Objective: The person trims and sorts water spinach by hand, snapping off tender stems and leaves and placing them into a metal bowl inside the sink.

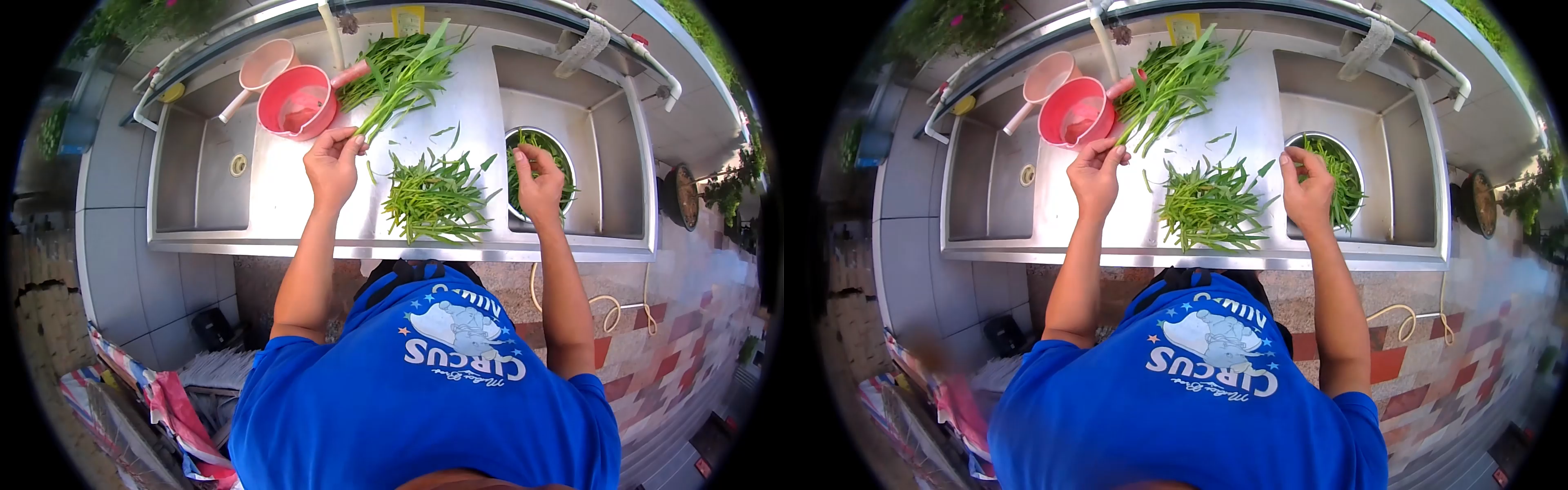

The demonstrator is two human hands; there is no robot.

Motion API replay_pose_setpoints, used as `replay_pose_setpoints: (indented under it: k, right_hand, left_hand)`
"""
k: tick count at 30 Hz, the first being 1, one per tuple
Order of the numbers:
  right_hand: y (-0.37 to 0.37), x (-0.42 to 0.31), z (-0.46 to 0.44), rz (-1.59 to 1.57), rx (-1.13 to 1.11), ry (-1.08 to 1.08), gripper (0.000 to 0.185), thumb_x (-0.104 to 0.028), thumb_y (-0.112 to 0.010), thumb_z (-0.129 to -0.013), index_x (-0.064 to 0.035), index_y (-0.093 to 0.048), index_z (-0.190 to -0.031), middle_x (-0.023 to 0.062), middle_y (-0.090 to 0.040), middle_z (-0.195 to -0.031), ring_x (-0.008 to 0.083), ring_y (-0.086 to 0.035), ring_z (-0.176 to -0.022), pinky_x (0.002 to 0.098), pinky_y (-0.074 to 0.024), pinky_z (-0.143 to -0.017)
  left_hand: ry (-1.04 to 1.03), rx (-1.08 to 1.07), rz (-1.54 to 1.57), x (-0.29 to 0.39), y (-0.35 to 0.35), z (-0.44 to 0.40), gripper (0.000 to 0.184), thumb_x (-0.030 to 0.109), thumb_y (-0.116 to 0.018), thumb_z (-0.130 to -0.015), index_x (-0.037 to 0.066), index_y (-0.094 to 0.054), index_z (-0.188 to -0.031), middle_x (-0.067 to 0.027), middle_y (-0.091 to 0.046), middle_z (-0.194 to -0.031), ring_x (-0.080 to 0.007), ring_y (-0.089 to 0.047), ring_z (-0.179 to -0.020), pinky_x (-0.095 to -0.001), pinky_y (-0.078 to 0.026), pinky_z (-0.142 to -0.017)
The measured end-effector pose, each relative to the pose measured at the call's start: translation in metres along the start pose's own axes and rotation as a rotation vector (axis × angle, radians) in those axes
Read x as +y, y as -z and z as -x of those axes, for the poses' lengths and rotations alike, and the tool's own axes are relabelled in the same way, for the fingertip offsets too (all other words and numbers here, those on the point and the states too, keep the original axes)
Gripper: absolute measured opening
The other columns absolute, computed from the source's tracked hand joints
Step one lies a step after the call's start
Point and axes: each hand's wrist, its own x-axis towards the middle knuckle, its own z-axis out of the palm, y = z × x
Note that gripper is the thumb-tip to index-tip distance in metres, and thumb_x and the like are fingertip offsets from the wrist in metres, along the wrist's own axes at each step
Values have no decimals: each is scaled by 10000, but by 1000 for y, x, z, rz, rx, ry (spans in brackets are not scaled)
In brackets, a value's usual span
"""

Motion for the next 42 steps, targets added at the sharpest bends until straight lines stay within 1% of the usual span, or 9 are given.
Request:
replay_pose_setpoints:
  k: [5,11,13,18,22,25,26,32,42]
  right_hand:
    - [-28,-85,-28,95,-8,473,166,-46,-740,-878,-22,-740,-1042,116,-689,-965,264,-634,-857,363,-521,-726]
    - [-58,-117,-45,379,-115,771,183,-80,-752,-829,-99,-752,-1011,85,-647,-1038,299,-569,-1050,451,-410,-909]
    - [-65,-107,-45,355,-260,719,146,-99,-747,-838,-95,-725,-982,74,-651,-1006,288,-570,-1046,439,-380,-909]
    - [-75,-113,-39,208,-535,379,125,-89,-688,-899,-50,-698,-1018,122,-680,-903,311,-620,-861,415,-463,-798]
    - [-79,-131,-42,147,-669,164,151,-120,-667,-925,-52,-729,-1044,172,-682,-824,355,-636,-751,435,-505,-724]
    - [-87,-128,-48,278,-679,435,156,-137,-676,-920,-66,-758,-1032,185,-696,-818,364,-659,-760,444,-515,-737]
    - [-85,-129,-49,350,-711,373,162,-164,-675,-898,-65,-752,-1001,217,-714,-861,410,-687,-832,487,-537,-783]
    - [-89,-121,-45,273,-837,240,178,-176,-677,-909,-50,-691,-1034,201,-706,-856,421,-674,-847,501,-527,-774]
    - [-85,-102,-38,309,-683,562,126,-165,-665,-910,-65,-650,-985,187,-635,-802,418,-656,-814,530,-514,-726]
  left_hand:
    - [-516,-81,-263,22,9,12,165,-131,-725,-836,-31,-685,-962,-133,-727,-913,-190,-718,-753,-299,-591,-698]
    - [-617,-175,-306,40,21,27,182,-139,-744,-807,-28,-675,-933,-150,-721,-919,-239,-719,-796,-320,-593,-705]
    - [-614,-209,-275,40,28,30,176,-162,-723,-822,-43,-674,-942,-149,-719,-921,-199,-714,-794,-295,-596,-696]
    - [-633,-257,-456,36,46,33,169,-101,-731,-813,-16,-653,-937,-161,-688,-930,-329,-700,-811,-375,-583,-707]
    - [-604,-278,-536,23,52,41,170,-118,-707,-799,-21,-656,-929,-165,-699,-934,-328,-713,-831,-388,-590,-725]
    - [-591,-261,-534,22,51,49,172,-136,-698,-795,-27,-675,-927,-168,-725,-926,-314,-733,-842,-379,-601,-746]
    - [-587,-245,-521,21,51,51,170,-139,-692,-792,-29,-678,-920,-168,-730,-921,-315,-736,-835,-376,-603,-743]
    - [-451,-148,-491,24,39,61,151,-131,-714,-788,-26,-757,-887,-166,-753,-891,-264,-751,-792,-338,-609,-710]
    - [-310,-112,-500,55,18,57,158,-96,-711,-840,-25,-779,-964,-139,-762,-897,-185,-738,-698,-281,-594,-634]
